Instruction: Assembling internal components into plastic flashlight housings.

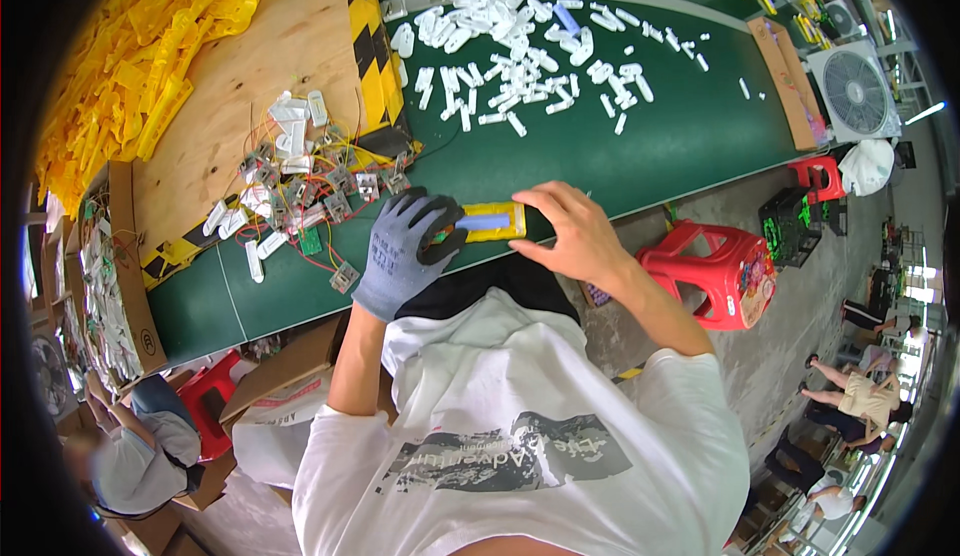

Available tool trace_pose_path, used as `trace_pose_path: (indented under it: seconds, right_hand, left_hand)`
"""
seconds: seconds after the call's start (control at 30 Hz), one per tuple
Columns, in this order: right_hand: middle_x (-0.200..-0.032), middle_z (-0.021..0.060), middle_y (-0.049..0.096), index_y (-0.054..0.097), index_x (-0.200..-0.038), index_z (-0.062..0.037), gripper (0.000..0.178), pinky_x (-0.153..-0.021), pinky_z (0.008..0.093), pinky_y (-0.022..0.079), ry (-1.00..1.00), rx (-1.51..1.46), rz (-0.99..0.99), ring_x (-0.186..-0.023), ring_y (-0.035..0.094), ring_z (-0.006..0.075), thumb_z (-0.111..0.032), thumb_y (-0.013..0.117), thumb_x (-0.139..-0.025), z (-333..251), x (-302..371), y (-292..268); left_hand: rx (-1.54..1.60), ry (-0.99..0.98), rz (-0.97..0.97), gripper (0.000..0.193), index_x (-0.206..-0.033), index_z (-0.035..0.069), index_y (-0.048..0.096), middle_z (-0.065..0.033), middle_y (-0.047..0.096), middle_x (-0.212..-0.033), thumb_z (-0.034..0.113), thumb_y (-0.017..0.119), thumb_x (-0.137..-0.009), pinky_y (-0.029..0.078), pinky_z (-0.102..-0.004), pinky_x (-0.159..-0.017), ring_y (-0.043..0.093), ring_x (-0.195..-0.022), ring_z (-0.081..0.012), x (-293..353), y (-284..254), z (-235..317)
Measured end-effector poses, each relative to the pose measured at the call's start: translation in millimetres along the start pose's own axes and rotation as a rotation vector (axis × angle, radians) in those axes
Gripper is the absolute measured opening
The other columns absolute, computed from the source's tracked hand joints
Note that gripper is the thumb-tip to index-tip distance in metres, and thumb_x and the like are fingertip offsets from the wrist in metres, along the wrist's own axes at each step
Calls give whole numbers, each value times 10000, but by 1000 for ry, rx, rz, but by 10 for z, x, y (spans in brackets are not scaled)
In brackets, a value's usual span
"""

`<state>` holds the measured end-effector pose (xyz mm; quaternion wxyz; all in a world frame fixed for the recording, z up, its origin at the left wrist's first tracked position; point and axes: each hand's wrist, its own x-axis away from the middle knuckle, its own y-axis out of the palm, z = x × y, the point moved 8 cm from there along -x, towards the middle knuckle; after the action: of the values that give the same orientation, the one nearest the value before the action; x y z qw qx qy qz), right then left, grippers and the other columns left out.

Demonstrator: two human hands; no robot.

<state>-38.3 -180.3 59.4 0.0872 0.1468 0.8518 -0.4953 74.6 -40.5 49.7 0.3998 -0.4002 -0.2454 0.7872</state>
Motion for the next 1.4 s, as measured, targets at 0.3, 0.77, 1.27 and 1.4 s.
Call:
trace_pose_path:
  seconds: [0.3, 0.77, 1.27, 1.4]
  right_hand:
    - [-813, 100, 551, 608, -903, -30, 388, -612, 339, 476, 91, -133, 65, -671, 573, 253, -185, 833, -628, 85, 51, 138]
    - [-892, 95, 636, 626, -889, -41, 258, -705, 352, 523, 2, -325, -176, -784, 638, 269, -222, 754, -756, -325, -14, 135]
    - [-835, 173, 682, 685, -964, -39, 325, -732, 393, 506, 450, 84, -87, -810, 666, 321, -315, 713, -794, 1808, -1592, -172]
    - [-744, 169, 645, 714, -950, -50, 294, -658, 415, 465, 317, 169, 120, -712, 622, 318, -318, 682, -833, 1543, -1449, -212]
  left_hand:
    - [-357, -155, 443, 604, -1218, 106, 588, -157, 500, -1266, 200, 807, -663, 368, -491, -1018, 455, -1189, -375, 331, -378, 203]
    - [1158, -740, 525, 604, -1423, 107, 330, -73, 534, -1113, -47, 567, -890, 523, -250, -704, 574, -896, -119, 247, 329, -394]
    - [1013, -665, 488, 217, -1156, 72, 549, 2, 589, -872, 168, 574, -962, 466, -223, -563, 540, -644, -55, 305, 469, -561]
    - [1033, -748, 410, 191, -1119, -9, 550, -49, 611, -949, 66, 523, -945, 431, -240, -758, 508, -842, -73, 245, 486, -471]
